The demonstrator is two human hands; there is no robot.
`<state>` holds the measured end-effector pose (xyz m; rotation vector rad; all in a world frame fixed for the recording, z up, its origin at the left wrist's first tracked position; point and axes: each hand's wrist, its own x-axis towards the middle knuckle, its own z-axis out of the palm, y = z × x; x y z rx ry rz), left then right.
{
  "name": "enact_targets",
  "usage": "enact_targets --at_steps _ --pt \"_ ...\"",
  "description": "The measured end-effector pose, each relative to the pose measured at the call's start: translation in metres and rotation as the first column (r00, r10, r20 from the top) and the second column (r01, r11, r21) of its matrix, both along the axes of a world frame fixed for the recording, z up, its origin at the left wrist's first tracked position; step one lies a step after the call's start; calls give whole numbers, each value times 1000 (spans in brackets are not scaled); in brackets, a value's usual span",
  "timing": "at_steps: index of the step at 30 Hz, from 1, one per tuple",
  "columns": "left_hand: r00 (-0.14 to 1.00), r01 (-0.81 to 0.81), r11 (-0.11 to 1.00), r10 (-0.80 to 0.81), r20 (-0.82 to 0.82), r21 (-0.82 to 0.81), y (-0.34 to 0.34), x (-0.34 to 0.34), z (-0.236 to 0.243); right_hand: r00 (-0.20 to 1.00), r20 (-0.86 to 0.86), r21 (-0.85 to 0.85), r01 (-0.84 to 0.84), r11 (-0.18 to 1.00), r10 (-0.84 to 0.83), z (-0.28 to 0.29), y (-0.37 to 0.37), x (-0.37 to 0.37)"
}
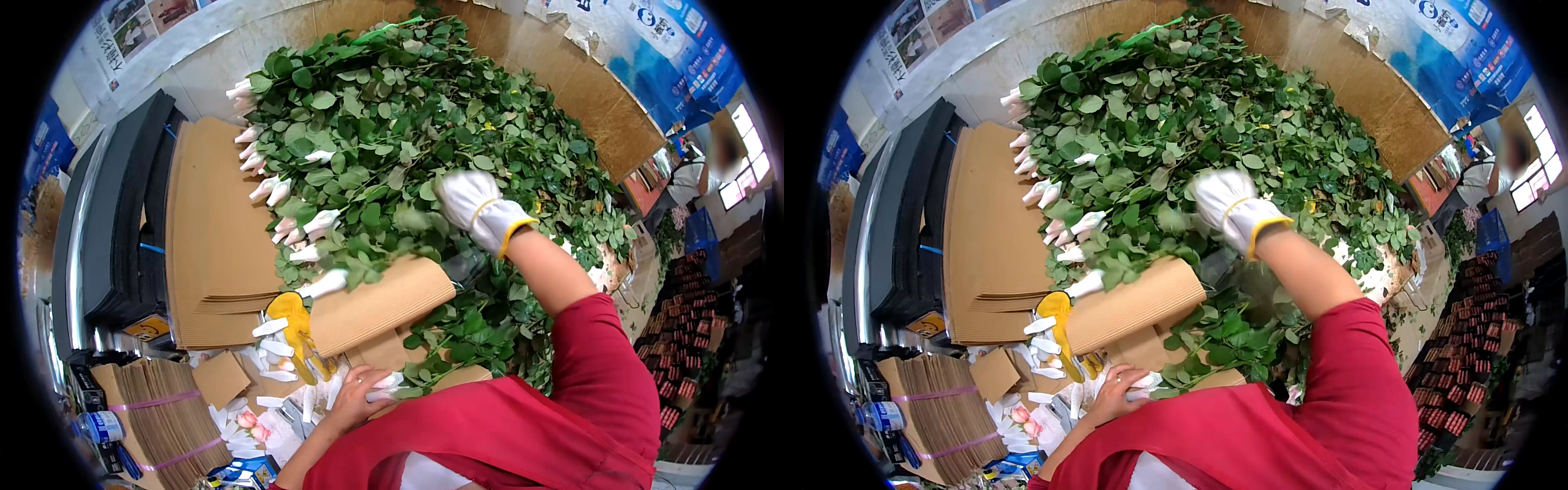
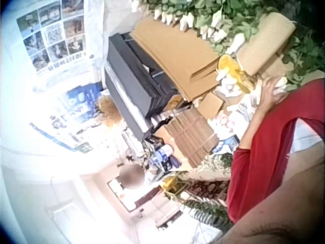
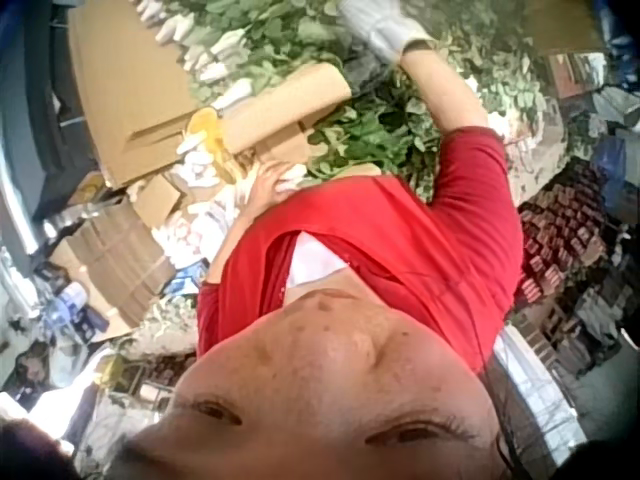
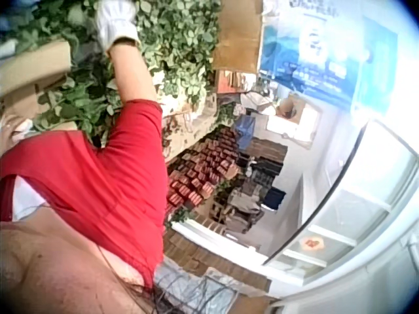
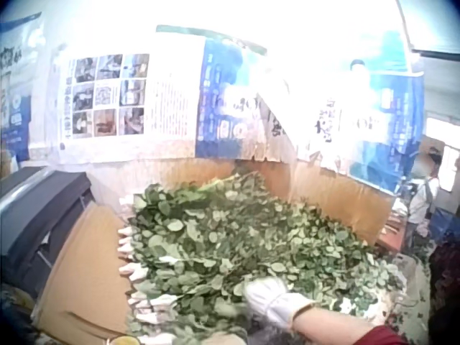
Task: The person arranges artificial pink flowers and green leaves into a black rectangular container. They then place the container into a clear plastic bag and set it aside. The person repeats this process with a brown corrugated cardboard container.
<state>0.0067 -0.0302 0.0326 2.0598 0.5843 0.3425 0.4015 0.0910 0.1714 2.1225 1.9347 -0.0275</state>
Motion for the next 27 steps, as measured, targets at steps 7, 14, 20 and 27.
enact_targets --at_steps 7,14,20,27 --pt "999 41 999 -41 25 -17 3 2 -4 918 332 564 -376 735 216 -91 120 7" --pt "996 34 999 -31 85 -29 1 -2 -13 970 232 567 -198 800 75 -12 144 -2" --pt "998 55 998 -55 6 30 0 -2 -17 974 193 508 -201 837 117 27 126 29" --pt "997 -68 983 63 -40 -169 1 1 7 980 -198 509 75 858 32 97 47 33"
